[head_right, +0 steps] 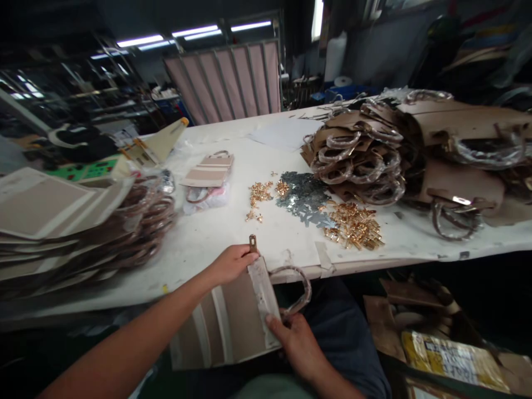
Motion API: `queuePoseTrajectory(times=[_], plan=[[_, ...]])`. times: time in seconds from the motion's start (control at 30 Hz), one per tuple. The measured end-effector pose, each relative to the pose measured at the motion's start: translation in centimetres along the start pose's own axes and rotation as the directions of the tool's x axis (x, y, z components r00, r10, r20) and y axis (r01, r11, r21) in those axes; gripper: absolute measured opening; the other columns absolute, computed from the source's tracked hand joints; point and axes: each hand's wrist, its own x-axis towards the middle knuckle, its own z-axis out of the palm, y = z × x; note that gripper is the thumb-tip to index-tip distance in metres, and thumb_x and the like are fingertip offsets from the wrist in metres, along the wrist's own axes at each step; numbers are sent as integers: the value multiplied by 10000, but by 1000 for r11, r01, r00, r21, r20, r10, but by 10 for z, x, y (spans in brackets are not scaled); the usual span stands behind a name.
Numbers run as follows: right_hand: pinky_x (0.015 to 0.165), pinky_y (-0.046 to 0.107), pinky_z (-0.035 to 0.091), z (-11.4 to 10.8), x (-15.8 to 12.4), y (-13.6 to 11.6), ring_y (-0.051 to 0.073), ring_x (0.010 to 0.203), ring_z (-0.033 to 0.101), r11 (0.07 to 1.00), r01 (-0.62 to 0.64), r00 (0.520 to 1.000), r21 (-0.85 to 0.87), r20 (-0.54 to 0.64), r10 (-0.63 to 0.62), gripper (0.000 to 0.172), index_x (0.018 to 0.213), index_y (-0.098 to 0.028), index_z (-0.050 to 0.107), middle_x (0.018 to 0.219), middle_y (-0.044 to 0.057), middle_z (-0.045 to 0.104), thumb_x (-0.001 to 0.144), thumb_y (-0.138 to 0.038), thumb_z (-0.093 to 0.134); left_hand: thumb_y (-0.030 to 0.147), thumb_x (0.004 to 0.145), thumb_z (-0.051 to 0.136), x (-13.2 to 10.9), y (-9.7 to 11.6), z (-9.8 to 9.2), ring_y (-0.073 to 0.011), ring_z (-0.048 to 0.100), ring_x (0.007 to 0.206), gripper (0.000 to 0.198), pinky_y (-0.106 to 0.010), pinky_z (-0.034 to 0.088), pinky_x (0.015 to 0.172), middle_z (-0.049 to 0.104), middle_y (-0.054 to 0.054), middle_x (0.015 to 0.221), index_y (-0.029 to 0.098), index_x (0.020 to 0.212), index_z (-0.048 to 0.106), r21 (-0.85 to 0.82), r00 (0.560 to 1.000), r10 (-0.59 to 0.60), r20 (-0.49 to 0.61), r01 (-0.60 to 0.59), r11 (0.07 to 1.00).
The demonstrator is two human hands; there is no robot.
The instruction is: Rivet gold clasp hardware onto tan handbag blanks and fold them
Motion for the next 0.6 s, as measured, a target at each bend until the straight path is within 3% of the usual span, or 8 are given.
queuePoseTrajectory(times=[0.1, 0.23, 0.37, 0.47, 0.53, 0.6], plan=[[404, 231, 358, 1, 15, 0, 103, 424, 430, 993, -73, 995, 95, -63, 79, 756, 851, -122, 723, 563, 11, 591, 725, -867, 697, 391, 970, 479, 17, -2, 6, -179, 574, 717, 306, -268, 386, 647, 615, 13, 731, 190, 818, 654, 64, 998, -40, -49, 43, 997], [405, 231, 375, -1, 32, -4, 102, 425, 437, 986, -78, 992, 147, -91, 92, 685, 787, -131, 679, 553, 3, 570, 740, -813, 730, 376, 1002, 482, 33, -3, 12, -197, 602, 749, 288, -283, 384, 667, 636, 3, 760, 212, 851, 665, 160, 985, -100, -142, 123, 979], [440, 258, 427, -13, 23, -13, 142, 469, 510, 995, -99, 990, -22, -100, 96, 691, 846, -130, 716, 619, 32, 628, 818, -817, 643, 347, 1021, 494, 34, -3, 22, -226, 641, 897, 287, -304, 428, 733, 682, -39, 902, 214, 876, 703, 261, 968, -98, -229, 158, 952], [661, 311, 564, -33, 1, -29, 239, 729, 695, 920, 106, 983, -378, -103, -155, 568, 904, -174, 780, 824, 84, 752, 921, -714, 607, 351, 1045, 487, 30, -6, 28, -237, 631, 1031, 305, -319, 463, 808, 688, -57, 1006, 218, 912, 727, 308, 957, -63, -282, 152, 939], [802, 319, 582, -46, -9, -46, 257, 884, 736, 772, 267, 920, -576, -86, -382, 422, 915, -216, 799, 935, 83, 789, 969, -595, 621, 358, 1052, 495, 29, -8, 32, -241, 623, 1048, 303, -327, 473, 823, 690, -55, 991, 225, 925, 736, 321, 953, -50, -300, 150, 935], [843, 317, 587, -51, -5, -67, 247, 937, 750, 588, 359, 824, -725, -50, -565, 327, 1021, -238, 806, 1025, 83, 796, 991, -509, 627, 368, 1060, 499, 29, -11, 36, -245, 616, 1053, 304, -332, 473, 816, 695, -55, 983, 231, 934, 739, 339, 945, -31, -325, 147, 929]])
